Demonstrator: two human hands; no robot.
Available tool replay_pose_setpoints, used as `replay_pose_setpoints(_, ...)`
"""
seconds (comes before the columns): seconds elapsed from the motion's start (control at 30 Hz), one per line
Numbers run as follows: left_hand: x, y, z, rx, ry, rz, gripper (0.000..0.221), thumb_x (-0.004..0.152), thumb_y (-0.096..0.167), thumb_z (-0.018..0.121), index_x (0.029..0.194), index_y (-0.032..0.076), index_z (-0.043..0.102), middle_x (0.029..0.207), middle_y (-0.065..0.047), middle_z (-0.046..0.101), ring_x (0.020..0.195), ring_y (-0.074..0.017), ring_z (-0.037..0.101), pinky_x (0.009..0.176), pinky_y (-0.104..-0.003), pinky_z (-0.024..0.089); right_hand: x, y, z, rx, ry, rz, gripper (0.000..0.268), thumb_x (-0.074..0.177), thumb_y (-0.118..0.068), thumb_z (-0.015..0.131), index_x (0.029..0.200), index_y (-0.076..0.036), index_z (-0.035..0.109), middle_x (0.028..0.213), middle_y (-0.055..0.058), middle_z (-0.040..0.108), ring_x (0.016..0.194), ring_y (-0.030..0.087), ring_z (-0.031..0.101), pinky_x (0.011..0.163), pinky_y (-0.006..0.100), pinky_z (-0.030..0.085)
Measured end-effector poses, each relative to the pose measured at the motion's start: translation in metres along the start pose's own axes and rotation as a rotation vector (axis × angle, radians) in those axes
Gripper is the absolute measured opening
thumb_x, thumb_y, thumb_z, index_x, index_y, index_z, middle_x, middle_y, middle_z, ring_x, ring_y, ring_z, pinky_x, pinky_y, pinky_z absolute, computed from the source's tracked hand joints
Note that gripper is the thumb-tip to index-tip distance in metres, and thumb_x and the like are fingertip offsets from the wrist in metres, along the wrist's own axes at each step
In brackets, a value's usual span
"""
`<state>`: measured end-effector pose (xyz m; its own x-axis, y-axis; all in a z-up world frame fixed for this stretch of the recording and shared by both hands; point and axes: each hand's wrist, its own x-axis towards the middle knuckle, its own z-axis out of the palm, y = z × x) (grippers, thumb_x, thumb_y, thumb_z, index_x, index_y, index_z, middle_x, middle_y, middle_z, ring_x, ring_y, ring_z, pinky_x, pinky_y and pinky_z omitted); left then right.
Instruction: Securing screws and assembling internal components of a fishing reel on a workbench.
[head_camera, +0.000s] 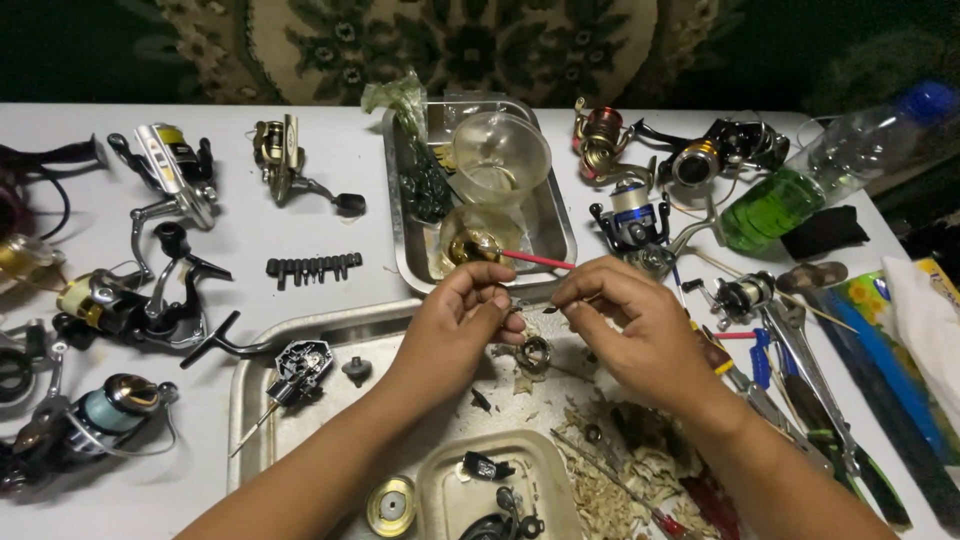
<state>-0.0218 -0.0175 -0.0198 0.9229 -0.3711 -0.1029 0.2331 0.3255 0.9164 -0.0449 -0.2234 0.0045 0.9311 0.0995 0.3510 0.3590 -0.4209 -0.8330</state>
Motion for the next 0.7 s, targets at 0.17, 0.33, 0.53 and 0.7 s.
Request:
replay_pose_setpoints(0.17,0.013,-0.022,-0.007,0.062,-0.037,0.004,0.033,0.098,0.001,0.049,0.13,-0.005,0.059,0.094,-0.012,0.058,0.083,-0.0215,0.074,0.078,-0.036,0.07,-0.004,0.009,0.014,0.043,0.084,0.03,0.013,0.09,0.004,0.066,0.098,0.003,0.076,0.086,0.016,0.074,0.071,0.022,0.074,0.065,0.034,0.065)
replay_pose_setpoints(0.33,0.007,-0.012,0.001,0.082,-0.031,0.012,0.035,0.096,0.001,0.053,0.13,-0.004,0.058,0.093,-0.011,0.057,0.084,-0.018,0.071,0.079,-0.034,0.069,-0.007,0.003,0.018,-0.072,0.158,-0.068,0.015,0.089,0.003,0.071,0.102,0.002,0.078,0.087,0.016,0.075,0.075,0.022,0.075,0.066,0.033,0.063)
replay_pose_setpoints(0.53,0.007,-0.013,0.0,0.187,-0.05,0.07,0.035,0.095,0.003,0.056,0.13,0.0,0.058,0.093,-0.009,0.058,0.087,-0.0158,0.069,0.08,-0.031,0.068,-0.008,0.004,0.023,0.122,0.056,0.032,0.02,0.088,0.002,0.071,0.106,0.005,0.077,0.086,0.016,0.077,0.079,0.018,0.072,0.069,0.035,0.063)
replay_pose_setpoints(0.7,0.004,-0.008,0.003,0.55,-0.07,0.279,0.031,0.091,0.01,0.066,0.121,0.007,0.07,0.089,-0.012,0.072,0.085,-0.0219,0.072,0.074,-0.036,0.063,-0.014,0.02,0.025,0.367,0.082,0.242,0.027,0.084,0.002,0.078,0.11,0.006,0.075,0.084,0.011,0.07,0.079,0.013,0.067,0.07,0.03,0.063)
